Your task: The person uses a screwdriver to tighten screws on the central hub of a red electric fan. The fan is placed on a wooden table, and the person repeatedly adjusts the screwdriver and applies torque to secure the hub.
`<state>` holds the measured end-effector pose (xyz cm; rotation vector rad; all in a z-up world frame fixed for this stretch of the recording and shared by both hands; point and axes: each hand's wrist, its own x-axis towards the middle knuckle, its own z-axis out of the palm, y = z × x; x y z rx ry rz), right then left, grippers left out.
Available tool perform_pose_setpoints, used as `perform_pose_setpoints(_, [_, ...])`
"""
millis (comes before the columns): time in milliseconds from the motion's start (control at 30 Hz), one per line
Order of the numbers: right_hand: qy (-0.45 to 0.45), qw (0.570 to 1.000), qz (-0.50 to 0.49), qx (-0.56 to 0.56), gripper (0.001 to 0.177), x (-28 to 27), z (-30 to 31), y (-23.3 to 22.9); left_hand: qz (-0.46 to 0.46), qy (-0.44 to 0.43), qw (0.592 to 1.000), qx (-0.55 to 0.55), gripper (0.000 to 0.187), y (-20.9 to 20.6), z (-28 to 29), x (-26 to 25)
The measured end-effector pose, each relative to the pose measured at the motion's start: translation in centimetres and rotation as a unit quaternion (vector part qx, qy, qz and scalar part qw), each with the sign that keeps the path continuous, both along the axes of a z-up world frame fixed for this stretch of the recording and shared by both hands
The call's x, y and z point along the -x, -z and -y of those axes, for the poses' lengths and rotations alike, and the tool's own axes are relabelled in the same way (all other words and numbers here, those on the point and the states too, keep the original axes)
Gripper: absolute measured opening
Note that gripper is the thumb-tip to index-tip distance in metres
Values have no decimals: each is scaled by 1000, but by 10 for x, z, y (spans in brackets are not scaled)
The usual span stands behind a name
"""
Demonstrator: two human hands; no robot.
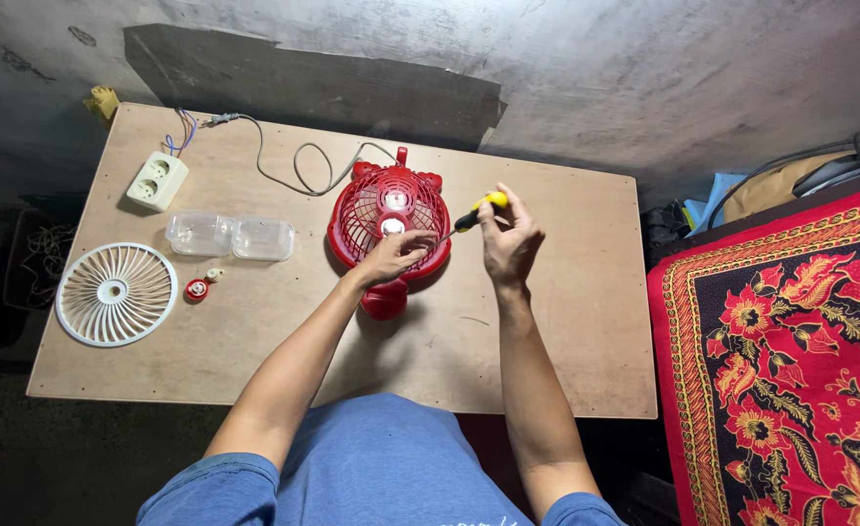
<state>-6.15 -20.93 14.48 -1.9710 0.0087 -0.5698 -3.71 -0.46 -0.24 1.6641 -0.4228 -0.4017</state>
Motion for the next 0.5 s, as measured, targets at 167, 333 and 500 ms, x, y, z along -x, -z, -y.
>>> perform_pose_setpoints(167, [-11,998,4,-66,37,-12,26,11,-12,5,998,-67,37,1,4,3])
perform_pose_setpoints(333, [-92,977,15,-190,52,-24,43,25,-2,-49,999,-12,29,1,17,6])
perform_pose_setpoints(500, [-93,976,0,-196,62,-22,31,31,44,-110,992,-37,26,-3,31,11])
